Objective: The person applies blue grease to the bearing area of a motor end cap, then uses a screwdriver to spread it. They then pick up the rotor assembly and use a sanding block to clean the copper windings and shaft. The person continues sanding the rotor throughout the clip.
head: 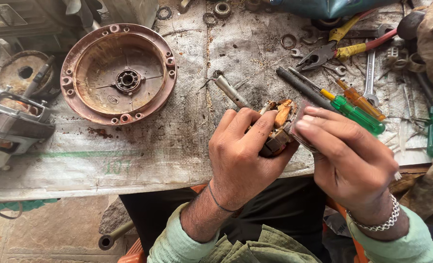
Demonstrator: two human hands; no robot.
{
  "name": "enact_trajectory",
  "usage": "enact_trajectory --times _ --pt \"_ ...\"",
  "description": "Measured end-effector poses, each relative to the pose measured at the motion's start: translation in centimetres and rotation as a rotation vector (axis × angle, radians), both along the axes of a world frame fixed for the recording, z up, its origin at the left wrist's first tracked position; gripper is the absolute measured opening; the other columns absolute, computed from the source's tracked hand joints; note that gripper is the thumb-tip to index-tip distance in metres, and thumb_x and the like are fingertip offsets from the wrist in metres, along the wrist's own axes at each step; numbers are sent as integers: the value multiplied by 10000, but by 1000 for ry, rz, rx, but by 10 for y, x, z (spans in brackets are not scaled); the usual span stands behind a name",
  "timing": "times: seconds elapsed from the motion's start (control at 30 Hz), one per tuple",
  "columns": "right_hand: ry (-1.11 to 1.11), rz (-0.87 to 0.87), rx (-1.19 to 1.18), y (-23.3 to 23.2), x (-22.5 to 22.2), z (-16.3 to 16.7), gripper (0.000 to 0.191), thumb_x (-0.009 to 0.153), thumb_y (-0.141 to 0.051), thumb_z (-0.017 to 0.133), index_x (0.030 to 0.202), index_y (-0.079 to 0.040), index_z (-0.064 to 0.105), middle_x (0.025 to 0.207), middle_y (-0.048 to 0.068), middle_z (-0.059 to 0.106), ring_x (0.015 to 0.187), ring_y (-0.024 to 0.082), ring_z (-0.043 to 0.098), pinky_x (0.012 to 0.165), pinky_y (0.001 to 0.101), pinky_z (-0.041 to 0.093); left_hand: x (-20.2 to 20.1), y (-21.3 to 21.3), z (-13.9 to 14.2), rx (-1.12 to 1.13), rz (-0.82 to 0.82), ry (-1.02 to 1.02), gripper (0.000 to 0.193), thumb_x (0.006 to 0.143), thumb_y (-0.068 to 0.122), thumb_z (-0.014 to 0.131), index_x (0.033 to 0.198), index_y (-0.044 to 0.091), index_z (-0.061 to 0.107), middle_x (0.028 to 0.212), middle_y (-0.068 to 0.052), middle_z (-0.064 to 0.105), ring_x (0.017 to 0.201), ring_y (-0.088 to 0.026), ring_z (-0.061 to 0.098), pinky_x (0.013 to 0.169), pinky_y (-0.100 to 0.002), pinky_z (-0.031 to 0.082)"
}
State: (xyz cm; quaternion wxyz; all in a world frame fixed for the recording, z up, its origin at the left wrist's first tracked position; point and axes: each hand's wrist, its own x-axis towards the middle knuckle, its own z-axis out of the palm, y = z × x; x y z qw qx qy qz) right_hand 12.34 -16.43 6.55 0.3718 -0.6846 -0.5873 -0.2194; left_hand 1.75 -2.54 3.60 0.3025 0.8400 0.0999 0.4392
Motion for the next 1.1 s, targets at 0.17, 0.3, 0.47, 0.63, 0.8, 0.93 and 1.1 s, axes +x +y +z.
enact_trajectory --times 0.17,0.3,0.47,0.63,0.8,0.93,1.1 --pt "-67 12 -9 7 -11 9 162 853 65 743 1013 44 731 1018 182 707 1052 366 719 969 487 603 0 1 -5 7 0 -22 449 810 222 866 1187 52 691 1000 -68 627 867 -254 608 705 -370 505" --pt "-150 75 19 3 -5 -6 208 835 88 702 1019 9 757 1048 159 725 1077 368 723 1009 528 590 0 3 -9 32 -3 -22 482 803 205 828 1224 29 672 1033 -76 626 868 -256 617 737 -372 519" --pt "-159 70 53 0 0 -13 218 829 101 711 1029 19 735 1059 168 713 1074 368 719 1019 520 594 1 0 -8 32 -3 -30 462 795 190 822 1208 36 685 1018 -73 627 855 -266 616 736 -379 515" --pt "24 -24 101 10 -2 -3 147 985 111 682 1088 11 711 1110 142 711 1165 314 727 1055 434 619 1 -3 -6 48 25 -34 458 828 243 876 1191 37 687 1002 -68 634 880 -269 619 765 -396 516" --pt "-150 58 92 5 4 -14 164 882 93 661 976 -15 742 1007 146 732 1049 343 721 972 493 609 1 -2 -7 54 16 -30 463 790 197 852 1178 20 674 993 -80 631 871 -275 613 738 -384 513" --pt "-95 24 135 0 11 -19 214 909 140 616 1001 -15 732 1010 131 729 1063 325 722 980 492 615 2 -3 -6 52 5 -49 419 784 191 856 1137 46 683 975 -83 625 862 -286 606 763 -409 513" --pt "-56 20 55 5 7 -4 238 917 138 646 1077 -15 733 1089 142 733 1128 305 723 1006 447 606 1 -4 -5 46 17 -36 434 801 195 848 1173 40 685 996 -73 634 855 -271 610 720 -375 510"
